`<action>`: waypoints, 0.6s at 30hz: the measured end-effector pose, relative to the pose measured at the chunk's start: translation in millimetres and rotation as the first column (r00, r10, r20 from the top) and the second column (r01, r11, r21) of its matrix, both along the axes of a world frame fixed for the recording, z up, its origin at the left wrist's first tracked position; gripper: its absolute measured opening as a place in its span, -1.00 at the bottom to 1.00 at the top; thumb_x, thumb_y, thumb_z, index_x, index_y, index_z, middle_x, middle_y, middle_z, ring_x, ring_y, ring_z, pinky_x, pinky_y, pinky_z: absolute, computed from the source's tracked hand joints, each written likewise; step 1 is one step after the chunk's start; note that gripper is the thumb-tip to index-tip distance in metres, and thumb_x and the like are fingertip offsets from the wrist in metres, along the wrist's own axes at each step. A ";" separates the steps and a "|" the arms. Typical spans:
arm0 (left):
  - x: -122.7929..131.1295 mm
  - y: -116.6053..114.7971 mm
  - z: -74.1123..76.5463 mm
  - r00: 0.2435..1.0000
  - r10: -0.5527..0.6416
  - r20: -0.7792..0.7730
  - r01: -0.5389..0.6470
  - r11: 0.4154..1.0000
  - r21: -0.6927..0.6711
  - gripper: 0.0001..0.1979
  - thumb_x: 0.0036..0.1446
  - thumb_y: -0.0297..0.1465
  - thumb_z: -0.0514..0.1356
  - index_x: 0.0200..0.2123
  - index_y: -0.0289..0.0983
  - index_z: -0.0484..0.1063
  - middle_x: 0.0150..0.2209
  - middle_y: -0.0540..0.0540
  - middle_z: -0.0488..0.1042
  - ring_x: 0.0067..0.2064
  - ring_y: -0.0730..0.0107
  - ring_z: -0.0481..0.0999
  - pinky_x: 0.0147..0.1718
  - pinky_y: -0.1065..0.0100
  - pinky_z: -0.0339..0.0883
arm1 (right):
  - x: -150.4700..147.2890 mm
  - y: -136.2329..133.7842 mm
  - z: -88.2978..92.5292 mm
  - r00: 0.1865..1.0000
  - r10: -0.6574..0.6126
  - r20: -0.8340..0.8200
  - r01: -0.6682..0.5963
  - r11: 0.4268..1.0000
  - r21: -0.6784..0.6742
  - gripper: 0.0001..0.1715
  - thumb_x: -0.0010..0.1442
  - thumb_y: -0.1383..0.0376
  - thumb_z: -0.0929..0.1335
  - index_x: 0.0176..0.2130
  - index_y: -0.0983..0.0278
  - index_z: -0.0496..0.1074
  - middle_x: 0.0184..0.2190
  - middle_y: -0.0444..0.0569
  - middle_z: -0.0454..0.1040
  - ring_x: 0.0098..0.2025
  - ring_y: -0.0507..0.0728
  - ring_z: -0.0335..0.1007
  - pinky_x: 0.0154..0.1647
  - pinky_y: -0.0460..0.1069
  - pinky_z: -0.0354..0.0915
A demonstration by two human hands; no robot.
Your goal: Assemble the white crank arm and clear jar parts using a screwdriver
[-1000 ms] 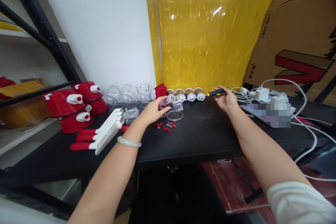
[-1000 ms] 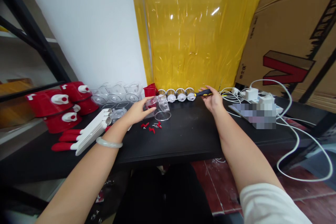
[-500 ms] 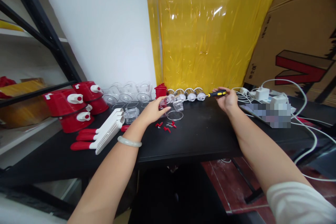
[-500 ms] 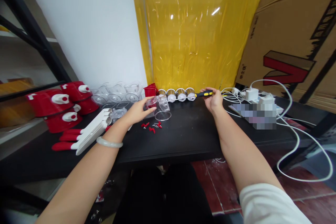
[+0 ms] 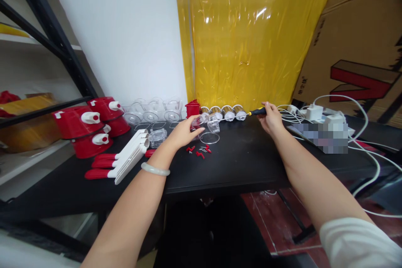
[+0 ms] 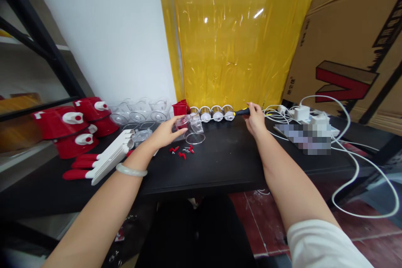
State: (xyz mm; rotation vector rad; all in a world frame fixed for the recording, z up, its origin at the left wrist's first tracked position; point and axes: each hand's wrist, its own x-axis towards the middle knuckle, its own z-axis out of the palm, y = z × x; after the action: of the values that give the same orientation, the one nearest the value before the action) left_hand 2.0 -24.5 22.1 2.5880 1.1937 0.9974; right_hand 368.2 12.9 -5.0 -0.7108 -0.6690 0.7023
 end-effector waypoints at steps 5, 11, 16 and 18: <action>0.3 0.1 0.6 1.000 0.004 -0.004 -0.004 1.000 0.000 -0.41 0.21 -0.11 0.19 0.24 -0.20 0.25 0.12 -0.19 0.48 0.11 0.09 0.49 0.11 0.11 0.32 | 2.5 1.4 4.7 0.994 -0.027 -0.106 0.026 1.000 -0.012 -0.82 0.12 0.28 0.27 -0.47 0.27 0.40 -0.46 -0.09 0.46 -0.36 0.05 0.45 -0.41 -0.07 0.37; 0.4 -0.2 0.7 1.000 0.002 -0.008 -0.002 1.000 0.006 -0.40 0.21 -0.10 0.18 0.25 -0.21 0.24 0.13 -0.20 0.47 0.11 0.08 0.49 0.11 0.11 0.31 | 1.4 -3.8 5.8 0.996 0.061 -0.071 -0.061 0.998 0.011 -0.79 0.07 0.41 0.30 -0.25 0.19 0.40 -0.40 -0.14 0.50 -0.39 0.03 0.47 -0.39 -0.05 0.38; 0.4 -0.8 1.1 1.000 0.009 -0.003 -0.009 1.000 0.000 -0.41 0.21 -0.10 0.18 0.24 -0.20 0.25 0.12 -0.19 0.48 0.11 0.09 0.49 0.11 0.11 0.32 | -1.1 -3.9 2.4 0.998 -0.007 0.055 0.006 1.000 0.012 -0.78 0.07 0.24 0.45 -0.26 0.19 0.39 -0.45 -0.19 0.44 -0.43 -0.01 0.38 -0.46 -0.12 0.30; 0.3 -0.7 1.0 1.000 0.005 -0.001 -0.005 1.000 0.001 -0.41 0.21 -0.11 0.19 0.24 -0.21 0.25 0.12 -0.20 0.48 0.11 0.08 0.49 0.11 0.11 0.32 | 0.3 -1.9 0.5 0.993 -0.049 0.107 0.050 0.999 -0.002 -0.75 0.04 0.16 0.48 -0.34 0.24 0.41 -0.47 -0.20 0.41 -0.47 -0.04 0.30 -0.48 -0.14 0.26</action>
State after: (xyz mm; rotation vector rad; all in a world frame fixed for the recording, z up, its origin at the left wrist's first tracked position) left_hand 2.3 -25.2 23.2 2.5880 1.2010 0.9980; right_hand 368.5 11.0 -4.4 -0.7711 -0.7456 0.6234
